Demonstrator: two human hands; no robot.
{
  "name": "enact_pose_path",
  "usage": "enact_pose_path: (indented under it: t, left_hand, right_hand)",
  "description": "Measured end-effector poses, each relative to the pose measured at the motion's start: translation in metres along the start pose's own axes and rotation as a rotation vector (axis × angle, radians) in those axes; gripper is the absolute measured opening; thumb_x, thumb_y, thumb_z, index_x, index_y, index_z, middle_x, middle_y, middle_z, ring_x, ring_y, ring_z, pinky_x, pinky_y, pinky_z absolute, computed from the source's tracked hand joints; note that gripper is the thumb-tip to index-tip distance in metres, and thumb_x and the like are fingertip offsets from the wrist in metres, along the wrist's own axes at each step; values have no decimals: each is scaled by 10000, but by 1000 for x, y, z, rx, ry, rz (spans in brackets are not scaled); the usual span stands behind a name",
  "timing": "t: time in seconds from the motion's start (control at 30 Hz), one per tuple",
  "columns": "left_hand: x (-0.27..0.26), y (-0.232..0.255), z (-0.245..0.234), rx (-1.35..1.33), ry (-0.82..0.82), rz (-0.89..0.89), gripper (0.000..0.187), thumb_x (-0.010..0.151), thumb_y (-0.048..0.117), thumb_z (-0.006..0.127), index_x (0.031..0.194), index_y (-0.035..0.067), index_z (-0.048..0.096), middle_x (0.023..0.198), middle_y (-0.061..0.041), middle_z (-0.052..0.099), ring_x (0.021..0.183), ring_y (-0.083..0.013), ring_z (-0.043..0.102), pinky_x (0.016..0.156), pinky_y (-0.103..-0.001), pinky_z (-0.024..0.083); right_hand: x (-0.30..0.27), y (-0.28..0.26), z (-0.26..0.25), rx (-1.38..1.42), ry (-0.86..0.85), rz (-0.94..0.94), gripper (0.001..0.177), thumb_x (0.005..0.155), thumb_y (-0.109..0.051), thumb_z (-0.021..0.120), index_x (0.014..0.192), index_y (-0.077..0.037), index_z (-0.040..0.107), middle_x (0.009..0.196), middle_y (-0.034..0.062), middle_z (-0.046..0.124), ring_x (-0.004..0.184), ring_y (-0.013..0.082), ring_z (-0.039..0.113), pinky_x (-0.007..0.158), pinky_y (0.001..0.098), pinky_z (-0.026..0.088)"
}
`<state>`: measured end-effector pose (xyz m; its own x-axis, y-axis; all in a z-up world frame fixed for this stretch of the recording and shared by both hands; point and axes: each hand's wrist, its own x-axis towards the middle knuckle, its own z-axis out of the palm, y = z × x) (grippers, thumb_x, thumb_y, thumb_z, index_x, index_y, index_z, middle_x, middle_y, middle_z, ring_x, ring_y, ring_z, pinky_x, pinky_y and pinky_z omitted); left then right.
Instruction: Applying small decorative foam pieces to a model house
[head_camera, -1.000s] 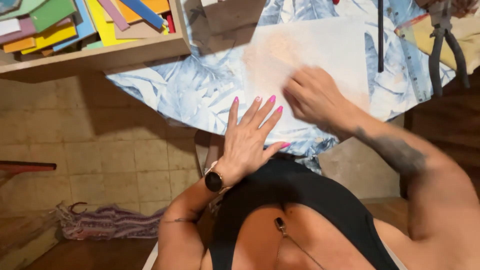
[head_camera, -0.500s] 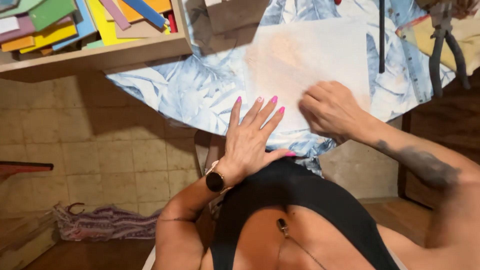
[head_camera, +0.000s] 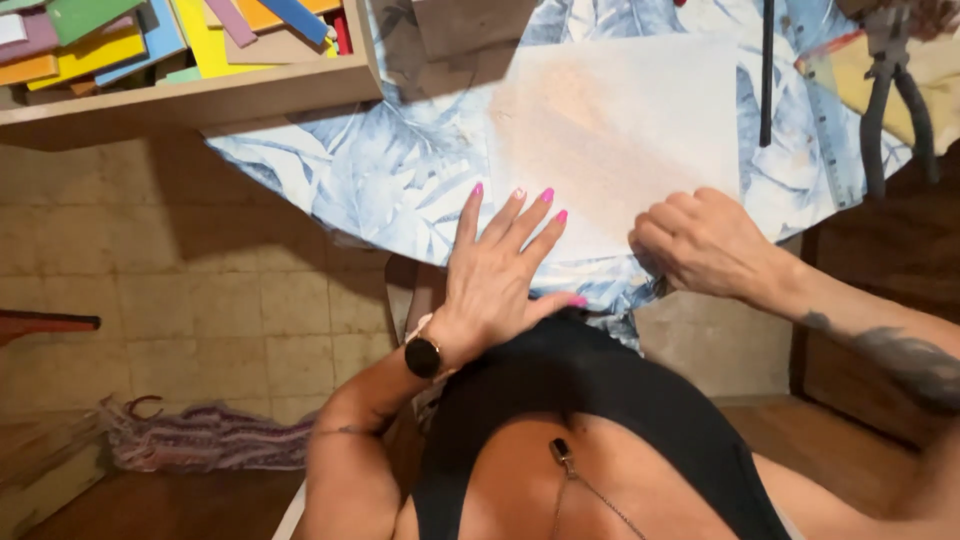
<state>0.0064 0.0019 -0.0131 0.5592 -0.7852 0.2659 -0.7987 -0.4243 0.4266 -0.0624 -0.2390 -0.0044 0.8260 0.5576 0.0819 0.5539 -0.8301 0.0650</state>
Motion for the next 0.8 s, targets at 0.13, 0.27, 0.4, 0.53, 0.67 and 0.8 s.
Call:
enact_pose_path:
  t: [0.13,0.27,0.4,0.53,0.67,0.8]
  left_hand:
    - [14,13,0,-163,208,-54,515,775,421,560,1159,84,501,1074,-110,576,1016,-290,549,1022,-546,92]
    - [24,25,3,-485,356,-134,350,787,139,575,1128,73,527,986,-99,614,934,-257,600,971,-447,328]
    - [29,28,11,-623,395,-163,287,795,67,544,1079,99,565,930,-53,634,865,-218,627,938,-388,398]
    - [34,31,6,-652,411,-147,259,796,30,530,1050,57,572,896,-94,635,838,-259,625,908,-407,405]
    - [34,33,8,-659,416,-159,253,799,26,526,1047,51,573,915,-92,637,851,-250,626,898,-397,411]
    - [34,37,6,-598,444,-138,266,790,15,525,1051,40,568,940,-103,631,864,-260,624,873,-401,433]
  right_hand:
    - [18,-13,9,283,181,202,238,877,-236,385,782,-60,515,667,67,422,640,258,494,546,346,406]
    - [44,-34,0,848,413,441,262,910,-184,382,712,-59,498,619,43,394,566,245,448,513,287,374]
    - [52,-37,3,931,510,497,286,923,-158,390,669,-52,467,594,63,389,549,251,456,510,293,371]
    - [51,-37,3,956,532,515,283,920,-167,396,671,-55,472,591,67,389,550,253,466,506,294,370]
    - [53,-39,-2,960,548,531,275,921,-161,401,681,-53,480,583,65,390,544,244,466,512,293,380]
    - [59,-41,-16,899,587,546,241,926,-149,396,755,-29,517,611,98,419,571,274,492,539,308,406]
